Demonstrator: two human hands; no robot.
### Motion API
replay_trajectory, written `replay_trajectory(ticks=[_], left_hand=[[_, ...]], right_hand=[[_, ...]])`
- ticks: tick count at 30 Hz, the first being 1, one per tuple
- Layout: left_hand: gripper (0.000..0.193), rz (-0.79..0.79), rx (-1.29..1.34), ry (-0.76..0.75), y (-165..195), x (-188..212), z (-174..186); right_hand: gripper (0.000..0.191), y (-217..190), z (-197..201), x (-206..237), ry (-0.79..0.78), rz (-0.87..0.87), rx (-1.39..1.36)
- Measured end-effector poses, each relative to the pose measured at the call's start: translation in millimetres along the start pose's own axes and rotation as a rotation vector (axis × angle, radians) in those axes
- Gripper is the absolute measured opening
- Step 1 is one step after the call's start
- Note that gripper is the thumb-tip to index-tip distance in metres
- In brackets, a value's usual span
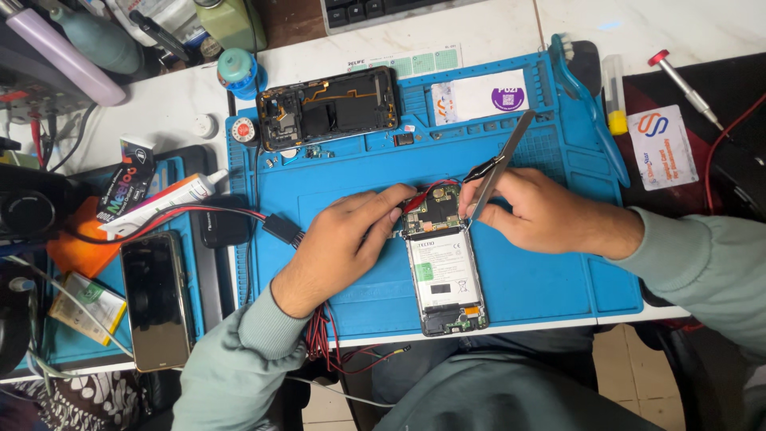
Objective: The person uses a pair of scissors to probe and adjust connections on the motherboard of a disassembled smartphone. The person then switches to using red and black multimeter probes to test points on the same motherboard.
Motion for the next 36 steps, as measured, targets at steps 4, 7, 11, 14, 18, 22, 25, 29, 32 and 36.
replay_trajectory(ticks=[4,7,11,14,18,22,25,29,32,36], left_hand=[[0.028,-0.035,0.004,0.011,0.5,0.3,0.8],[0.028,-0.015,0.009,0.002,-0.1,1.4,0.4],[0.028,-0.02,0.019,0.006,0.6,0.6,0.8],[0.029,-0.009,0.025,-0.006,-0.3,1.0,0.7],[0.029,-0.04,0.011,0.009,-0.2,1.4,0.1],[0.029,-0.03,0.009,0.004,-1.4,2.1,-0.5],[0.03,-0.039,0.009,0.003,-1.0,2.0,-0.3],[0.03,-0.039,0.003,0.002,-0.8,1.7,-0.4],[0.03,-0.02,-0.005,-0.009,-1.7,1.2,-0.7],[0.03,-0.048,-0.011,0.002,0.0,2.4,1.0]], right_hand=[[0.013,-0.3,0.2,0.2,-0.001,-0.002,0.025],[0.013,-1.7,-0.3,0.3,-0.002,0.007,0.02],[0.012,-1.7,0.2,-0.9,-0.006,0.003,0.01],[0.012,-0.8,0.2,-0.6,-0.003,-0.006,0.035],[0.013,0.0,-0.2,0.1,-0.007,-0.008,0.007],[0.013,1.0,-0.2,0.1,-0.011,-0.022,0.043],[0.013,1.7,-0.9,0.1,-0.015,-0.029,0.032],[0.013,3.3,-1.0,-0.2,-0.021,-0.033,0.033],[0.014,1.4,-0.2,0.1,-0.008,0.007,0.009],[0.013,3.8,-0.9,-0.4,-0.013,-0.059,0.03]])
Point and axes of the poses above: each hand's wrist, its own x-axis away from the middle knuckle, its own z-axis out of the back of the hand, y = z × x, the point moved 5 cm from there along -x, towards the middle knuckle, and after that the axes turned 3 degrees about x, right-handed, at the moved point
